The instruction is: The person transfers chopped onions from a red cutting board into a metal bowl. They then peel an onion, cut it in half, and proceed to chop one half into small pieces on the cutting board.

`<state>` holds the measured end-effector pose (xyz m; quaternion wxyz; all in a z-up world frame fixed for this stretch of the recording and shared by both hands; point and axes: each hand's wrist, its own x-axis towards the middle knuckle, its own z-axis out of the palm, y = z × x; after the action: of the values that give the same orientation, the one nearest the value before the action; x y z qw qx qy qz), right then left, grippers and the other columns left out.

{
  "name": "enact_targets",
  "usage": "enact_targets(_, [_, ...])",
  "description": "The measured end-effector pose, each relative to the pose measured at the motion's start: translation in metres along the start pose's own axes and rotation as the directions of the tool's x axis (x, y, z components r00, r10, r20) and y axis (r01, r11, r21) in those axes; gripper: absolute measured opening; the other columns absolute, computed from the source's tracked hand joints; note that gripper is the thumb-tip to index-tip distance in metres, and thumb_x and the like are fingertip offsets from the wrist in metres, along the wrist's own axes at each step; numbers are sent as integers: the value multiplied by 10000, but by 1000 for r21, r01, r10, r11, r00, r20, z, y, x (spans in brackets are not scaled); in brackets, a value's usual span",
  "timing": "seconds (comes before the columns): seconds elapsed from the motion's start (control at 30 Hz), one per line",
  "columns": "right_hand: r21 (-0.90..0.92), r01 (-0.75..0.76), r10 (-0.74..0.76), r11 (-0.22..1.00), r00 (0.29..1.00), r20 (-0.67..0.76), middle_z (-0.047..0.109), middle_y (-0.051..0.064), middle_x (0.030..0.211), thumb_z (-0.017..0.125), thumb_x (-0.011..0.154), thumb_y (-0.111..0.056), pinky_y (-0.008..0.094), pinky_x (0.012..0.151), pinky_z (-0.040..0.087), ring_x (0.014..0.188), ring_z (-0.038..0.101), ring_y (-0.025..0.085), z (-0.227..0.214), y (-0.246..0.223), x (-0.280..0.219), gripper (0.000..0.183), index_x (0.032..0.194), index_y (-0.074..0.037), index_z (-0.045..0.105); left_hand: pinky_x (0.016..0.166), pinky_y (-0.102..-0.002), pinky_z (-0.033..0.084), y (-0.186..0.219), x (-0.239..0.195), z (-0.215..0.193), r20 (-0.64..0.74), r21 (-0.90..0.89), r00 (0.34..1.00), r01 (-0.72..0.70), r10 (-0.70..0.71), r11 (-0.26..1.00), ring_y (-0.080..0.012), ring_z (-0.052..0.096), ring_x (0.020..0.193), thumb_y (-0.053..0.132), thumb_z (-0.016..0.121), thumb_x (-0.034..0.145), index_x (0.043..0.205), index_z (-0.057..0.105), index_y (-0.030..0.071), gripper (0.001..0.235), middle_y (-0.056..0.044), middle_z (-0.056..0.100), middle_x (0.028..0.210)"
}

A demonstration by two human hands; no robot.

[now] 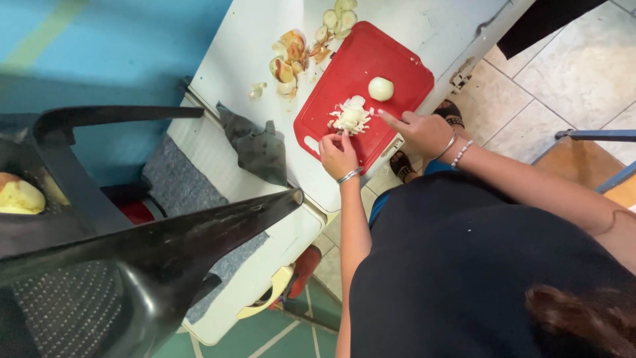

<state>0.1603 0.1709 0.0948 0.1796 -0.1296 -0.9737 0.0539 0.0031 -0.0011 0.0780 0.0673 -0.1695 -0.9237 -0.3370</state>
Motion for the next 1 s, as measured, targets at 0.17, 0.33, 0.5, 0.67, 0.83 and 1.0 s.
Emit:
enact_targets(0.17, [-39,59,-58,998,998,18,432,-55,749,506,917,-121,288,498,507,484,512,172,-12,27,7,697,1565,-378,507,760,-412,558,12,3,9,-15,-9,989,145,-145,989,-275,675,745,157,669,882,1080,557,225,238,20,584,690])
enact_targets(0.33, [36,203,-205,979,976,74,475,-13,767,540,873,-110,325,502,519,519,538,209,-46,62,33,769,1604,-348,495,970,-502,484,17,14,20,-77,-83,995,-76,70,994,-402,606,1043,36,645,722,1240,564,79,527,-152,604,1039])
enact_targets(0.5, [70,224,-233,972,957,170,553,58,791,611,879,-122,403,528,573,537,617,285,-42,90,43,752,1608,-300,557,952,-440,475,30,16,41,27,28,967,-255,254,967,-300,602,1046,146,743,785,1196,643,111,424,-86,603,1068])
enact_targets(0.67, [178,102,-166,979,903,396,613,147,820,571,932,-88,494,390,468,508,574,397,-21,116,50,742,1656,-174,431,787,-401,520,87,23,61,245,222,941,-288,233,932,-285,612,1085,372,859,809,1264,656,161,541,-63,705,1197])
enact_targets(0.83, [147,32,-94,989,894,438,641,167,867,563,868,-128,549,421,485,545,623,462,-12,122,41,763,1622,-194,467,797,-417,446,104,26,101,226,334,965,-208,136,919,-258,617,1011,419,937,727,1639,240,147,1179,-77,723,1085])
enact_targets(1.0, [123,-1,-59,992,873,484,630,150,929,568,818,-104,531,422,504,518,623,447,-4,128,39,834,1633,-224,437,822,-397,407,116,43,103,211,419,966,-227,148,879,-221,586,949,455,926,765,1602,358,198,1044,-4,691,1079])
